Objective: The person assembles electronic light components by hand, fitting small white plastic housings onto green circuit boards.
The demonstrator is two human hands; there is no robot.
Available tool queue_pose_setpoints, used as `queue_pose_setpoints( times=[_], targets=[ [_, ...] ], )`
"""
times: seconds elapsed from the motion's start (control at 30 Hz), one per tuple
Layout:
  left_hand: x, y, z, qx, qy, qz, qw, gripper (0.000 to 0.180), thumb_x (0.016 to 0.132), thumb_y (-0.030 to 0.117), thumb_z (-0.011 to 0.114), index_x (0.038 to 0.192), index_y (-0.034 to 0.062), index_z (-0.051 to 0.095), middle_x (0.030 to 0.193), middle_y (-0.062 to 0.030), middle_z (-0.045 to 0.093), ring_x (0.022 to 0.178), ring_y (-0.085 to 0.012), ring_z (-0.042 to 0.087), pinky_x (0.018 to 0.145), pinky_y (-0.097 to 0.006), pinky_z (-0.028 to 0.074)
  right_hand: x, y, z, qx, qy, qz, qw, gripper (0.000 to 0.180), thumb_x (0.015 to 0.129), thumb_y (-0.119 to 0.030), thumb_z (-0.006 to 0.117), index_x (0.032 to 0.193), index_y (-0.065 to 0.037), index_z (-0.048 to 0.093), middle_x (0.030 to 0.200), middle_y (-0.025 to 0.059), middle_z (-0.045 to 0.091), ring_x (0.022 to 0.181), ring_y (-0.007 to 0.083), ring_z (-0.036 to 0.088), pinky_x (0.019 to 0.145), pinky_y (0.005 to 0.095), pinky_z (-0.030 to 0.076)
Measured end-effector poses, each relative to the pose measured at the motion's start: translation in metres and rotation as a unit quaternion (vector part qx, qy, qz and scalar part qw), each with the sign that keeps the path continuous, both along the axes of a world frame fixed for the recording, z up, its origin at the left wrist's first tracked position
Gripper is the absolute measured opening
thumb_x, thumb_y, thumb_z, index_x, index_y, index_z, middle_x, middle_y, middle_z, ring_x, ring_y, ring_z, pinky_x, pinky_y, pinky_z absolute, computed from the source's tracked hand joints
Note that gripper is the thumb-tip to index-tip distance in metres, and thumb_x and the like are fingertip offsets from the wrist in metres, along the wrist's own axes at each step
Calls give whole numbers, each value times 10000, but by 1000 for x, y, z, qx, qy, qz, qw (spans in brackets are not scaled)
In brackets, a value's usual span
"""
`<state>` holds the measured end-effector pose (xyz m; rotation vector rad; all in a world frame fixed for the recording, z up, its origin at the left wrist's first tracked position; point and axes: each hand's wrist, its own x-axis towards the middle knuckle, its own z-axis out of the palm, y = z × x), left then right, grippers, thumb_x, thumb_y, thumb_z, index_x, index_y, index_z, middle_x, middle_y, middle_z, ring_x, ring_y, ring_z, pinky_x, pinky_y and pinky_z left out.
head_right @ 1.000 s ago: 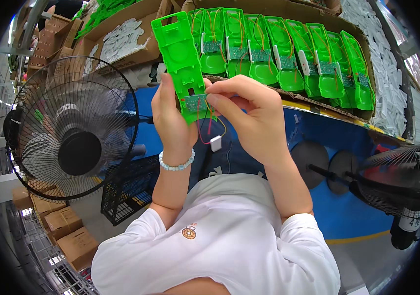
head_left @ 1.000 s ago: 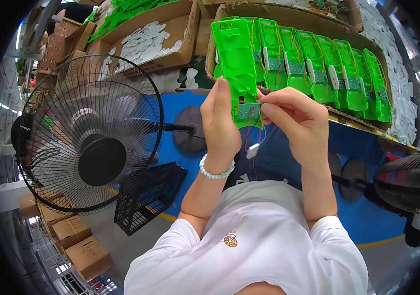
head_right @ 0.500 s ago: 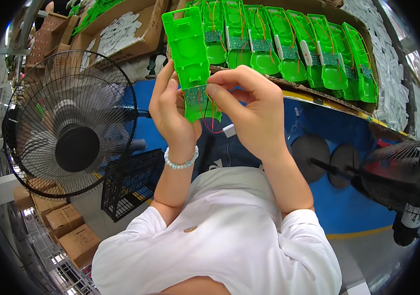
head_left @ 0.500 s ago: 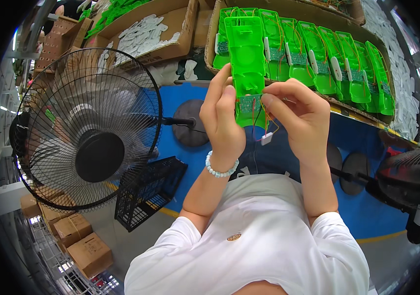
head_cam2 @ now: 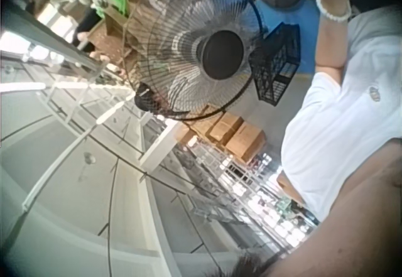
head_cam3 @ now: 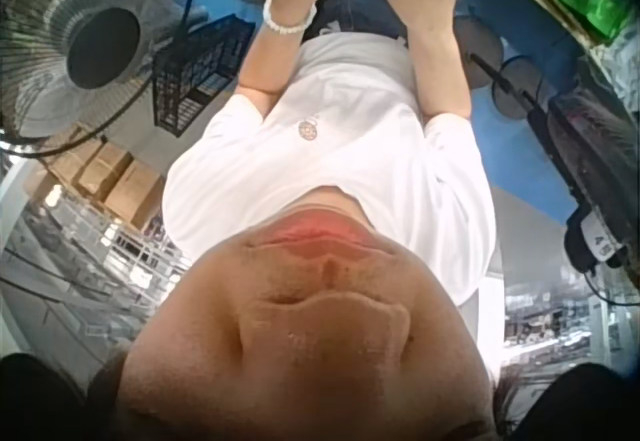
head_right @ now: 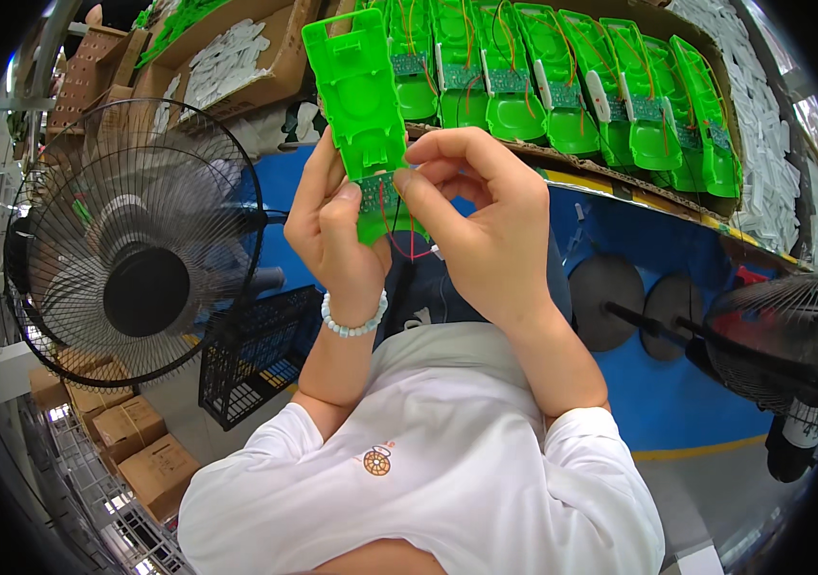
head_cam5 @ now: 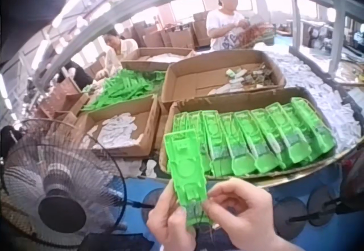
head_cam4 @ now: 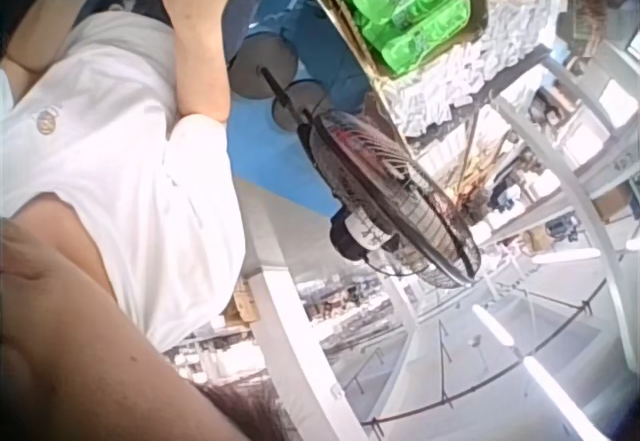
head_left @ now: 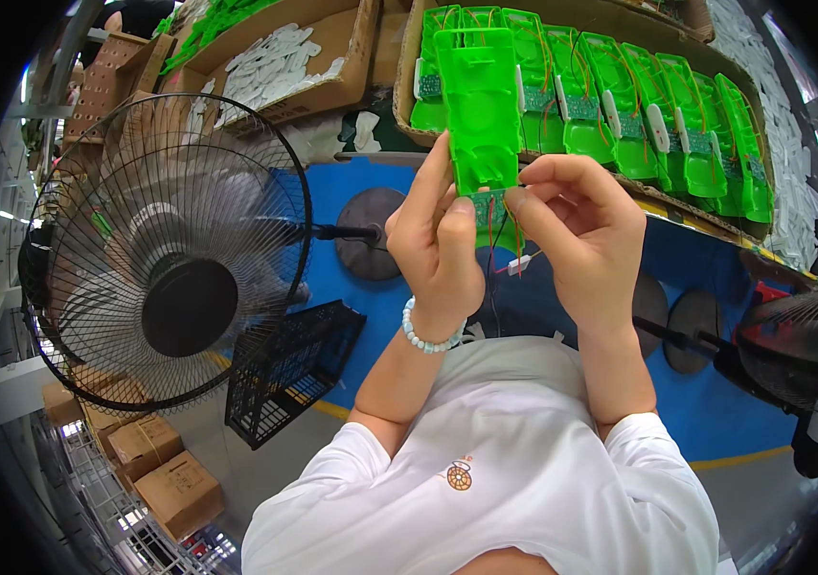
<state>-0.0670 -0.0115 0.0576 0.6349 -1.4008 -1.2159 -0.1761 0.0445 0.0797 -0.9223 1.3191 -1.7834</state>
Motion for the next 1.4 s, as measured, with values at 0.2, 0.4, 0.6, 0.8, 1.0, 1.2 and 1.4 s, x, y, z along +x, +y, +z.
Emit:
queue_pose_setpoints(
  times=[0.2, 0.4, 0.6, 0.8, 1.0, 1.2, 1.4],
  targets=[
    [0, 0, 2, -8, -19, 8, 1000, 510, 825, 10, 374, 1293, -179, 444, 1200, -251, 600, 1063, -251, 615, 921, -332, 487, 1, 1, -2, -4, 11, -3, 1000, 158, 805, 34, 669, 949, 70, 616, 866, 67, 644, 758, 91, 632, 680, 220, 519],
    [0, 1, 2, 3, -25, 20, 999, 519, 811, 8, 374, 1287, -184, 445, 1197, -261, 598, 1053, -256, 620, 920, -336, 488, -1, 0, -3, -6, 8, 9, 1000, 152, 807, 33, 669, 944, 69, 615, 866, 66, 643, 763, 90, 632, 684, 221, 517],
    [2, 4, 5, 1, -22, 5, 1000, 539, 792, 9, 392, 1294, -184, 433, 1204, -262, 594, 1063, -262, 623, 930, -341, 487, -2, 3, 0, -12, -2, 20, 1000, 161, 805, 38, 672, 951, 71, 611, 865, 66, 642, 763, 93, 632, 691, 225, 523],
    [3, 3, 1, -33, 3, -11, 999, 503, 826, -26, 439, 1314, -146, 432, 1144, -186, 637, 968, -170, 644, 837, -278, 512, -1, 5, -1, -15, 29, -7, 999, 166, 794, 48, 677, 948, 64, 617, 881, 71, 645, 764, 100, 637, 684, 227, 527],
    [4, 4, 7, -2, 5, -35, 999, 509, 831, -50, 436, 1330, -146, 402, 1197, -203, 610, 1016, -185, 628, 872, -285, 502, -4, 3, -2, -42, 54, -5, 998, 163, 793, 46, 681, 944, 60, 622, 879, 76, 645, 763, 114, 646, 682, 227, 526],
    [2, 8, 13, -11, -13, 4, 1000, 520, 798, -40, 407, 1303, -165, 419, 1178, -231, 613, 1021, -229, 639, 884, -303, 510, -1, 4, 2, -40, 63, 0, 997, 166, 789, 40, 693, 940, 56, 625, 872, 72, 646, 767, 111, 643, 678, 230, 525],
    [6, 7, 14, -16, -6, -11, 1000, 516, 798, -47, 404, 1298, -167, 434, 1164, -231, 621, 1016, -224, 637, 892, -305, 504, -10, 2, -3, -55, 80, 29, 995, 223, 780, 13, 732, 974, 49, 630, 935, 82, 651, 822, 115, 642, 718, 242, 526]
  ],
)
